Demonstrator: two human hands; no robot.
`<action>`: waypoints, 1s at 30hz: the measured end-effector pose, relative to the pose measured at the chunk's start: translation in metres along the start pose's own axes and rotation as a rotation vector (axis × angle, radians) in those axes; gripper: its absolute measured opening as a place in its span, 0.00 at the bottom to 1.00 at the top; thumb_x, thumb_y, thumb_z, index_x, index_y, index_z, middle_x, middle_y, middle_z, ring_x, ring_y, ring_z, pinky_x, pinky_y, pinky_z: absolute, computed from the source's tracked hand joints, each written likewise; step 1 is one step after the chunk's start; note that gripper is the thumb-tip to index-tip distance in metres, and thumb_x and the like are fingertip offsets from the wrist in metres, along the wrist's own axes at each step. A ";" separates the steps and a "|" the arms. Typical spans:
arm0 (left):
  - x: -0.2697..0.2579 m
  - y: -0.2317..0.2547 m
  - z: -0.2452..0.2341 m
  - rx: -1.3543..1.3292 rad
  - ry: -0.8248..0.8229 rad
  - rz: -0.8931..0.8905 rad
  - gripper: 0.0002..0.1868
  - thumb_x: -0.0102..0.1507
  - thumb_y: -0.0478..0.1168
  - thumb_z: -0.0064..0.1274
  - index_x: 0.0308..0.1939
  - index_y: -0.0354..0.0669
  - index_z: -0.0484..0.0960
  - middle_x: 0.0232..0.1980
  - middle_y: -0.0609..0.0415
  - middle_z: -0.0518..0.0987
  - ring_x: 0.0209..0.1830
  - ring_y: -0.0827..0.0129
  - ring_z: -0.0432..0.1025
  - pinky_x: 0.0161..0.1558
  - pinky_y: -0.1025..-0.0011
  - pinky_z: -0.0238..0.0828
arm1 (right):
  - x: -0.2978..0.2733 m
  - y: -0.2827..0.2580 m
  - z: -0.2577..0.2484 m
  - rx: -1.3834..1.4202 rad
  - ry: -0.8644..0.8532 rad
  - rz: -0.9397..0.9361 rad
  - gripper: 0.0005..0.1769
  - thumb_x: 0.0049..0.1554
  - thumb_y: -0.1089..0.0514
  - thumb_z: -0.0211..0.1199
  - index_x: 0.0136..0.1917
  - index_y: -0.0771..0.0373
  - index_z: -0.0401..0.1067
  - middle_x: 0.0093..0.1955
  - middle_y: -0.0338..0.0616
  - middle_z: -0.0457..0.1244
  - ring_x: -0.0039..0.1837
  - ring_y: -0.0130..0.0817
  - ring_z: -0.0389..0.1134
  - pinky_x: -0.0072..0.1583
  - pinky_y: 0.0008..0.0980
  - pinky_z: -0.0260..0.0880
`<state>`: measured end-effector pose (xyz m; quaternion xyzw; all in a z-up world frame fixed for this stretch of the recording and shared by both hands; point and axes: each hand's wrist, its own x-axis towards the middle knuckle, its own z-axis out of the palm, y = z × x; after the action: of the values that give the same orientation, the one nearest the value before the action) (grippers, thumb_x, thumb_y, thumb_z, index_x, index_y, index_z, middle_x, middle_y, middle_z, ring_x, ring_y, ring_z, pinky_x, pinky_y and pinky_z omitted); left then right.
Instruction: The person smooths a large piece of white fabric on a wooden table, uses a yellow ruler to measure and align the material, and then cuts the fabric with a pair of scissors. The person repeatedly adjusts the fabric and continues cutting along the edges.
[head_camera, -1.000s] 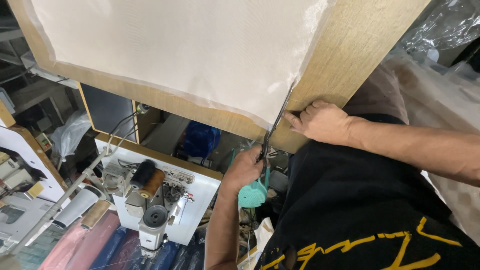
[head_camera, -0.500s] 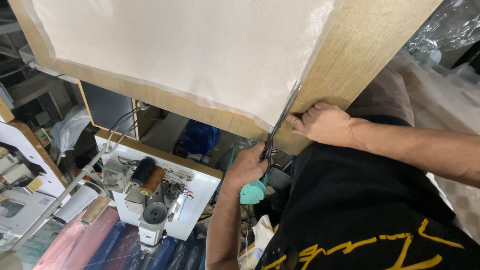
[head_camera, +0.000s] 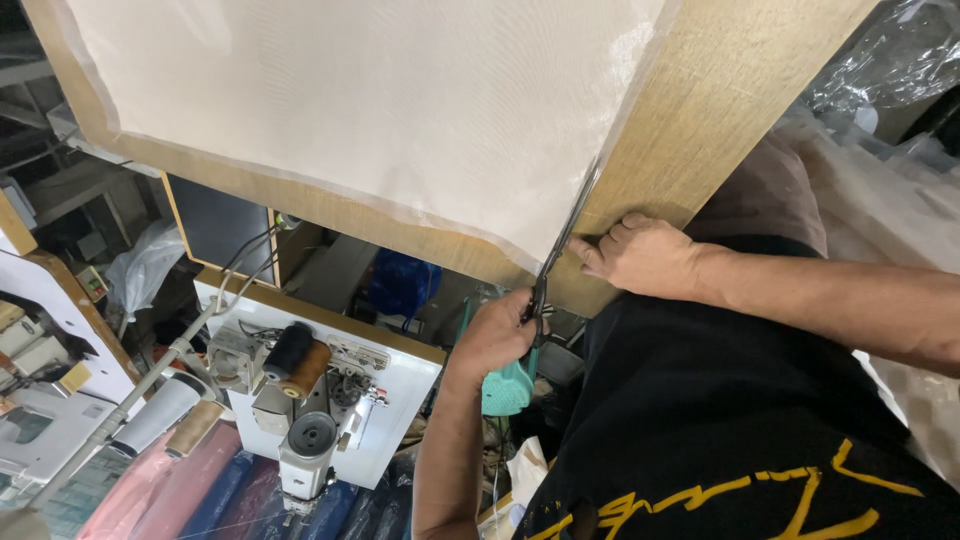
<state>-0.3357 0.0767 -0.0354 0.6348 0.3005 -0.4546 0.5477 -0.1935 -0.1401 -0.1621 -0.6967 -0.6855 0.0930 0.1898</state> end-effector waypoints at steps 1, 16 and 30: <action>0.002 -0.001 0.000 0.000 0.000 0.001 0.16 0.66 0.42 0.49 0.53 0.37 0.78 0.37 0.34 0.80 0.38 0.44 0.76 0.33 0.54 0.76 | 0.000 0.000 0.001 -0.001 0.000 0.000 0.23 0.63 0.43 0.57 0.62 0.58 0.76 0.26 0.42 0.65 0.29 0.35 0.68 0.43 0.36 0.66; 0.007 0.028 -0.005 -0.044 0.009 0.011 0.17 0.67 0.41 0.48 0.57 0.37 0.79 0.40 0.34 0.81 0.42 0.43 0.76 0.39 0.52 0.77 | -0.001 0.001 0.002 0.023 -0.033 -0.016 0.26 0.62 0.44 0.57 0.66 0.59 0.74 0.25 0.43 0.65 0.28 0.36 0.69 0.42 0.37 0.66; 0.012 0.061 -0.020 -0.074 -0.011 -0.014 0.15 0.67 0.43 0.47 0.51 0.39 0.81 0.41 0.39 0.84 0.43 0.49 0.78 0.41 0.58 0.77 | 0.010 0.068 -0.054 -0.162 0.009 0.160 0.28 0.61 0.40 0.58 0.66 0.60 0.75 0.25 0.35 0.63 0.29 0.28 0.67 0.41 0.29 0.66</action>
<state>-0.2721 0.0811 -0.0205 0.6096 0.3186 -0.4504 0.5692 -0.1094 -0.1371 -0.1383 -0.7626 -0.6322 0.0491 0.1277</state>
